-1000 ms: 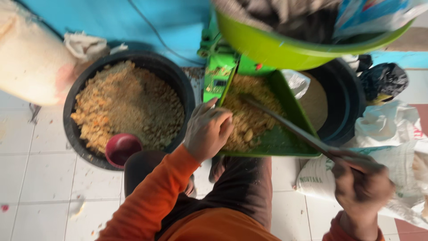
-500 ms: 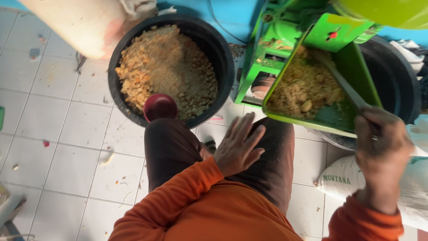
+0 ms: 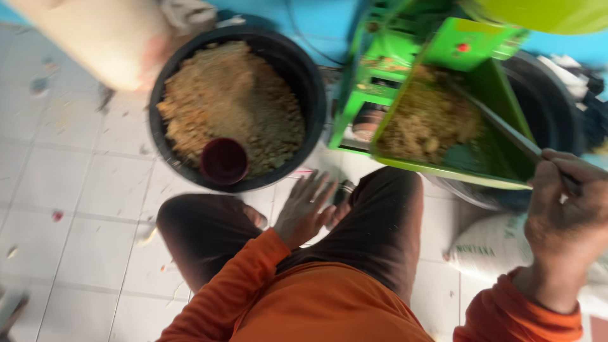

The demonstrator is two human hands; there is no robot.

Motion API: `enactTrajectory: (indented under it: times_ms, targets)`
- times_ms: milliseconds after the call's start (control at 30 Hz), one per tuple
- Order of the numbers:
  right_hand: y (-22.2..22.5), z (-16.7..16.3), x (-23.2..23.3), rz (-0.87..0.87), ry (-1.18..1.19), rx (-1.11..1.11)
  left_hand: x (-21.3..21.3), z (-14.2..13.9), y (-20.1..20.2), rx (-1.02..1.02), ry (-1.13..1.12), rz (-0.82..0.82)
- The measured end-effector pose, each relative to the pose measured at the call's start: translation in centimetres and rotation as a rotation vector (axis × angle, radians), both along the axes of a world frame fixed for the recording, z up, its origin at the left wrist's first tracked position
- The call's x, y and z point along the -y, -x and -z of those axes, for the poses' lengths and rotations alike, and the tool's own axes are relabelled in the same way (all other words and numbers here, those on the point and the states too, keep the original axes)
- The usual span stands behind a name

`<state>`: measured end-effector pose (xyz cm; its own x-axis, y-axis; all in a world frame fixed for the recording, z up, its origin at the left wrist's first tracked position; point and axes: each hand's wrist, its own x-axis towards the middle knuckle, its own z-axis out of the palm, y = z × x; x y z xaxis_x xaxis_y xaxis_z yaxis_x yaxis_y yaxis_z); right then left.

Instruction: The person sits on the floor beside a green grain mill and uses a flat scoop to move cracked grain from the machine's discharge tray into a large black basin. They occasionally scoop milled flour from a basin into a plastic bag and resume clearing the tray as ground material accumulates.

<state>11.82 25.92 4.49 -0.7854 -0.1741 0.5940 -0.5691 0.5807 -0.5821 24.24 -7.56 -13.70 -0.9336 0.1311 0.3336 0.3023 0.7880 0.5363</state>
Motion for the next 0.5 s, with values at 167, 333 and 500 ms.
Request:
enactTrajectory:
  times_ms: [167, 333, 500]
  targets:
    - [-3.2, -1.9, -2.3, 0.151, -0.201, -0.058, -0.3, -5.2, 4.5, -0.287, 0.007, 0.071]
    - [0.0, -1.1, 1.0, 0.07, -0.394, -0.231, -2.4, -11.8, 11.3, -0.226, 0.089, 0.105]
    - [-1.4, -6.0, 0.3, 0.059, -0.179, -0.068, -2.6, -16.0, 15.2, -0.343, 0.177, 0.218]
